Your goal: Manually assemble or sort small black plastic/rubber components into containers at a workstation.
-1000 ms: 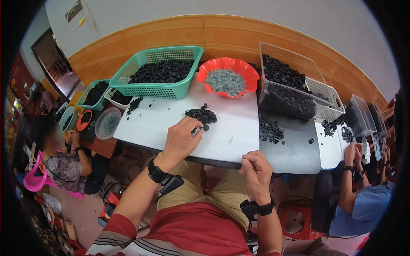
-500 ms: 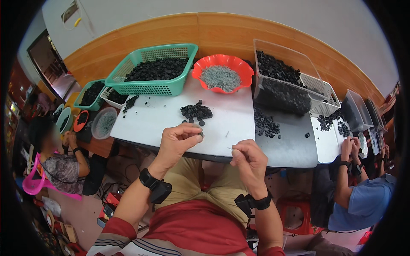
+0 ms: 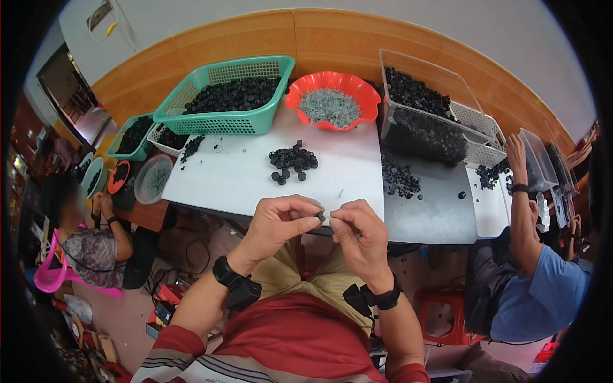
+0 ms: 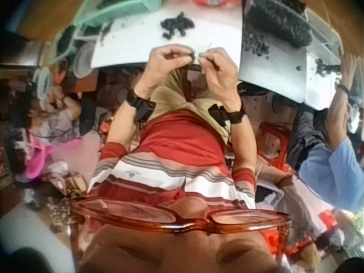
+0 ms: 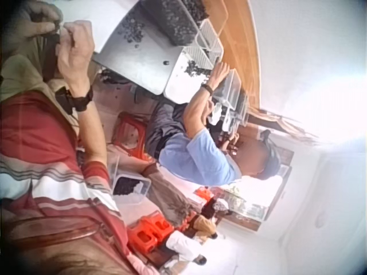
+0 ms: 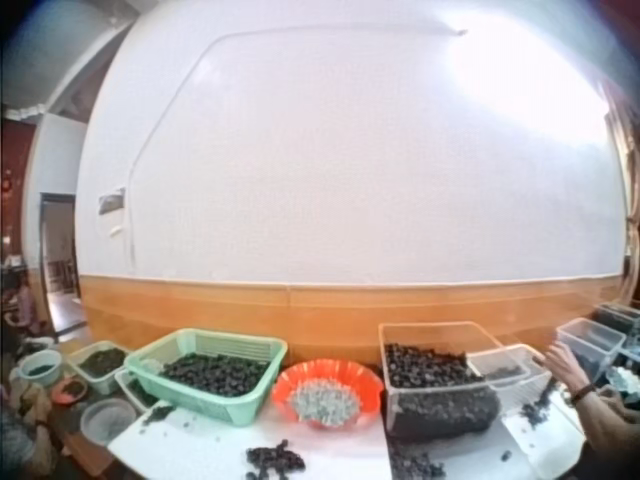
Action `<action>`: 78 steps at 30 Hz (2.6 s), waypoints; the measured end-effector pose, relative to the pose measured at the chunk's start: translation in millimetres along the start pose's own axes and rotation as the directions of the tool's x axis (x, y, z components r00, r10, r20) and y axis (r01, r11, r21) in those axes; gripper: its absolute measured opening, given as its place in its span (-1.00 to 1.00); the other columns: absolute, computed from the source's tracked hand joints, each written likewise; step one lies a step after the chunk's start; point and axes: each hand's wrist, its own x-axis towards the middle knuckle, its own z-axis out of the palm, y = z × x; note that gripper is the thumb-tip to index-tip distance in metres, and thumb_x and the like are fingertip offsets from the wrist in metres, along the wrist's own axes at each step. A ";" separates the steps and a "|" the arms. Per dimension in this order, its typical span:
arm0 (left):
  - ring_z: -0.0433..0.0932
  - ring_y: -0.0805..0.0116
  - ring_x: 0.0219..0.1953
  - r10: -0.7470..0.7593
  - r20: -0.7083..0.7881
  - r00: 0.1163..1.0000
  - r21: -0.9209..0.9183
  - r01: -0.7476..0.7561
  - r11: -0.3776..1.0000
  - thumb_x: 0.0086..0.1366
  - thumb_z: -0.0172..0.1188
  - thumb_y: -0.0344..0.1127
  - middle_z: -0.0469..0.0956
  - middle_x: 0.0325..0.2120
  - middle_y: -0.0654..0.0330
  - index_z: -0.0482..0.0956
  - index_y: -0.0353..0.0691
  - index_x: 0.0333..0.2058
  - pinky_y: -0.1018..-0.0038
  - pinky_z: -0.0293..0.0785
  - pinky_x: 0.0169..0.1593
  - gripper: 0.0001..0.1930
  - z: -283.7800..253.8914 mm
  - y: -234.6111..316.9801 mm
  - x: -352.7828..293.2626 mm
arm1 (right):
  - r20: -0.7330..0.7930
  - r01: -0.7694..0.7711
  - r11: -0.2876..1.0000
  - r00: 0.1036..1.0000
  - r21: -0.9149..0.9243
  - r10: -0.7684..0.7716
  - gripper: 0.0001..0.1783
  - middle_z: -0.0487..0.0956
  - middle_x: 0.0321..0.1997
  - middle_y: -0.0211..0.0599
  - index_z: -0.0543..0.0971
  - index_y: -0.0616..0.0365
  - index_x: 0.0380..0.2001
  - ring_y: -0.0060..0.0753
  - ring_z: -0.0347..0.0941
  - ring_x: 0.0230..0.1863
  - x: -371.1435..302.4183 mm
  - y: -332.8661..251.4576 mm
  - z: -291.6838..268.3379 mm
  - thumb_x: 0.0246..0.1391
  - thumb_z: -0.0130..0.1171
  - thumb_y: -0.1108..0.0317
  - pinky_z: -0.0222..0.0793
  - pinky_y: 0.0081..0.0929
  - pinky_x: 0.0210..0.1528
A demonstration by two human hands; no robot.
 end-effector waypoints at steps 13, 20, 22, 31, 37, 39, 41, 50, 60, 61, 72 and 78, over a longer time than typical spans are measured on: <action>0.56 0.65 -0.32 0.006 0.028 1.000 0.079 -0.008 0.997 0.28 0.37 -0.50 0.69 -0.27 0.27 0.71 -0.35 -0.13 0.67 0.52 -0.23 -0.81 0.2 -8.0 -4.5 | 0.052 0.081 0.993 0.996 -0.083 -0.077 -0.94 0.53 -0.31 -0.24 0.60 0.29 -0.25 -0.45 0.51 -0.47 -3.3 -5.0 -3.3 0.20 0.23 0.60 0.43 -0.53 -0.45; 0.67 0.39 -0.16 -0.058 0.022 0.998 0.115 0.055 0.992 0.26 0.33 -0.61 0.68 -0.16 0.09 0.69 -0.39 -0.17 0.51 0.62 -0.03 -0.84 8.3 -1.6 -7.9 | 0.068 -0.010 1.000 0.998 -0.014 0.011 -0.95 0.54 -0.30 -0.26 0.60 0.32 -0.25 -0.50 0.51 -0.46 -6.7 -2.2 -6.1 0.23 0.21 0.60 0.43 -0.55 -0.44; 0.68 0.38 -0.17 -0.098 0.008 0.995 0.056 0.097 0.994 0.27 0.33 -0.60 0.69 -0.17 0.08 0.68 -0.40 -0.16 0.49 0.64 -0.02 -0.83 8.6 -5.4 -8.3 | 0.063 0.010 0.999 0.998 -0.037 -0.008 -0.93 0.54 -0.28 -0.26 0.61 0.32 -0.23 -0.51 0.51 -0.45 -9.8 1.3 -6.3 0.23 0.21 0.59 0.44 -0.56 -0.44; 0.69 0.37 -0.18 -0.217 0.048 0.975 -0.275 0.222 0.936 0.30 0.30 -0.58 0.68 -0.20 0.10 0.64 -0.36 -0.14 0.44 0.70 0.00 -0.83 16.1 -13.7 -17.3 | 0.103 0.169 0.979 0.982 -0.118 -0.157 -0.72 0.56 -0.18 -0.21 0.63 0.32 -0.06 -0.48 0.56 -0.40 -16.2 -3.6 -14.0 0.14 0.29 0.61 0.47 -0.56 -0.40; 0.68 0.41 -0.19 -0.281 0.056 0.958 -0.334 0.283 0.899 0.31 0.30 -0.57 0.65 -0.22 0.16 0.64 -0.35 -0.15 0.45 0.71 0.00 -0.86 23.9 -15.0 -23.9 | 0.139 0.181 0.960 0.978 -0.216 -0.153 -0.68 0.57 -0.17 -0.17 0.63 0.30 -0.05 -0.37 0.59 -0.37 -25.4 -5.4 -20.0 0.09 0.33 0.60 0.50 -0.48 -0.38; 0.68 0.41 -0.19 -0.276 0.060 0.959 -0.333 0.280 0.901 0.32 0.29 -0.56 0.65 -0.21 0.16 0.64 -0.35 -0.15 0.45 0.71 0.00 -0.86 25.7 -17.7 -25.6 | 0.134 0.190 0.951 0.978 -0.243 -0.161 -0.68 0.57 -0.16 -0.16 0.63 0.29 -0.05 -0.34 0.59 -0.38 -28.9 -1.9 -20.9 0.09 0.34 0.59 0.50 -0.47 -0.39; 0.68 0.41 -0.18 -0.272 0.065 0.960 -0.332 0.278 0.902 0.33 0.29 -0.54 0.65 -0.21 0.16 0.64 -0.35 -0.15 0.45 0.71 0.00 -0.87 28.2 -18.4 -24.2 | 0.104 0.207 0.947 0.977 -0.245 -0.187 -0.69 0.58 -0.16 -0.15 0.63 0.29 -0.05 -0.31 0.59 -0.39 -30.6 -0.2 -20.6 0.10 0.35 0.56 0.50 -0.46 -0.39; 0.67 0.43 -0.17 -0.299 0.052 0.953 -0.353 0.298 0.887 0.39 0.26 -0.45 0.64 -0.21 0.17 0.63 -0.34 -0.14 0.46 0.71 -0.01 -0.87 37.4 -23.9 -21.9 | 0.048 0.187 0.964 0.982 -0.187 -0.182 -0.68 0.57 -0.16 -0.13 0.62 0.29 0.00 -0.34 0.57 -0.37 -36.6 2.8 -21.6 0.15 0.29 0.58 0.48 -0.48 -0.39; 0.66 0.47 -0.19 -0.360 0.074 0.930 -0.384 0.360 0.851 0.37 0.26 -0.49 0.59 -0.27 0.27 0.58 -0.28 -0.20 0.47 0.70 0.02 -0.94 37.5 -13.6 -23.5 | 0.083 0.212 0.964 0.976 -0.162 -0.201 -0.69 0.55 -0.16 -0.14 0.62 0.27 0.04 -0.37 0.54 -0.36 -34.4 2.7 -19.9 0.21 0.22 0.59 0.46 -0.51 -0.34; 0.66 0.46 -0.18 -0.363 0.079 0.928 -0.382 0.365 0.849 0.37 0.26 -0.50 0.58 -0.28 0.27 0.58 -0.27 -0.20 0.48 0.70 0.03 -0.93 36.6 -13.5 -24.9 | 0.091 0.202 0.968 0.978 -0.148 -0.190 -0.68 0.54 -0.16 -0.14 0.62 0.26 0.05 -0.37 0.52 -0.36 -35.6 3.2 -19.0 0.22 0.22 0.58 0.45 -0.51 -0.35; 0.67 0.41 -0.12 -0.330 0.097 0.939 -0.376 0.341 0.862 0.37 0.23 -0.53 0.62 -0.16 0.19 0.57 -0.28 -0.10 0.45 0.70 0.06 -0.85 35.1 -14.8 -30.8 | 0.136 0.173 0.971 0.979 -0.162 -0.152 -0.64 0.50 -0.19 -0.19 0.62 0.24 0.07 -0.42 0.45 -0.37 -38.5 -0.8 -21.9 0.20 0.23 0.60 0.39 -0.55 -0.36; 0.67 0.38 -0.09 -0.316 0.061 0.947 -0.431 0.310 0.847 0.38 0.22 -0.53 0.63 -0.15 0.15 0.59 -0.30 0.01 0.45 0.69 0.07 -0.76 46.3 -7.9 -32.9 | 0.010 0.099 0.995 0.995 -0.030 -0.099 -0.64 0.50 -0.17 -0.28 0.64 0.21 0.00 -0.64 0.40 -0.44 -41.8 0.2 -20.3 0.09 0.34 0.60 0.35 -0.65 -0.38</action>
